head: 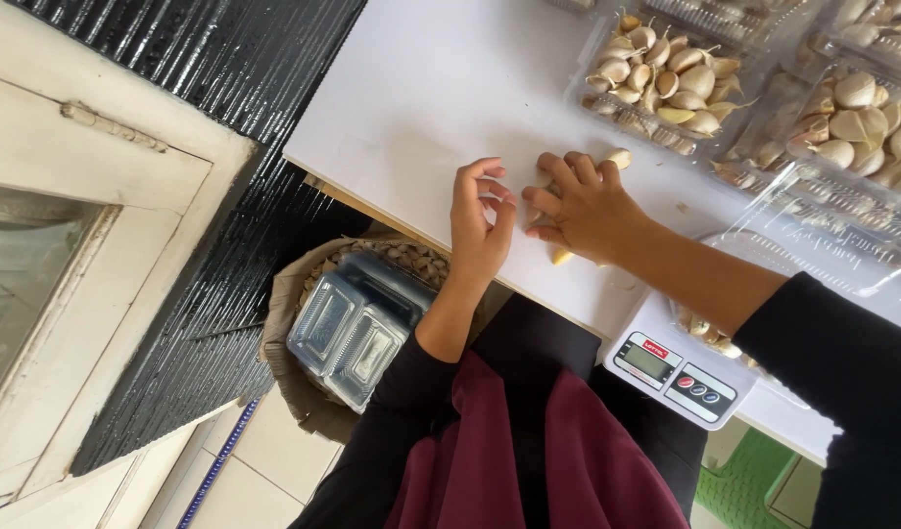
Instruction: The person is weighing individual garlic cloves on a digital scale and then placing them into plastic containers for packaging.
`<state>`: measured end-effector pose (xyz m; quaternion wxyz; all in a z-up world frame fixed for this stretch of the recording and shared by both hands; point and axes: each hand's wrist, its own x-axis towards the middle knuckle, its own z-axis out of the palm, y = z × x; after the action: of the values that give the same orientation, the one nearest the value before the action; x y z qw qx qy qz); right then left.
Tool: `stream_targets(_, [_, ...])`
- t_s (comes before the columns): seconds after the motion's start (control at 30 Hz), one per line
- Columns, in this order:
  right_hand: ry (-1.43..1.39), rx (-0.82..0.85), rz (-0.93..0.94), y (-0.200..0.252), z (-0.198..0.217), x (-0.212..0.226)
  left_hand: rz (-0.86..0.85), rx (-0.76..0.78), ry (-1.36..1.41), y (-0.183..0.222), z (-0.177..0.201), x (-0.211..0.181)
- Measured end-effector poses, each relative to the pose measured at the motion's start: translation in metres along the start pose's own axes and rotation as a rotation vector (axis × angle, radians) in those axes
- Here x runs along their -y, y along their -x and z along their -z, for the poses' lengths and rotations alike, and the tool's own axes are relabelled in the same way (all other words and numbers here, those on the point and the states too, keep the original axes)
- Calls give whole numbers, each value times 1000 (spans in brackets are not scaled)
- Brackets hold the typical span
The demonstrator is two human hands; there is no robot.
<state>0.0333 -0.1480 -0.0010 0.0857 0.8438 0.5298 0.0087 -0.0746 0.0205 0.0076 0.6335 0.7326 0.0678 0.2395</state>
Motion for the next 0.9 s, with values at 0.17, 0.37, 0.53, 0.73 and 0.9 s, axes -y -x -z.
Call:
stream_targets(0.17, [-20,-7,36,-13,-6,-1,-30,11,-21,-1,1,1])
stream_targets(0.37, [-46,73,42,-23,-20,-5,-43,13,-53,-1,0,0])
stream_targets(0.53, [-60,94,91,-28,-22,-5,-75,24,-113,0,1,-1])
stream_targets(0.73, [-69,-2,92,-26,-13,-5,-82,30,-139,1,1,0])
stream_targets(0.9, [-262,-2,45,-22,9,-8,-94,37,-156,1,1,1])
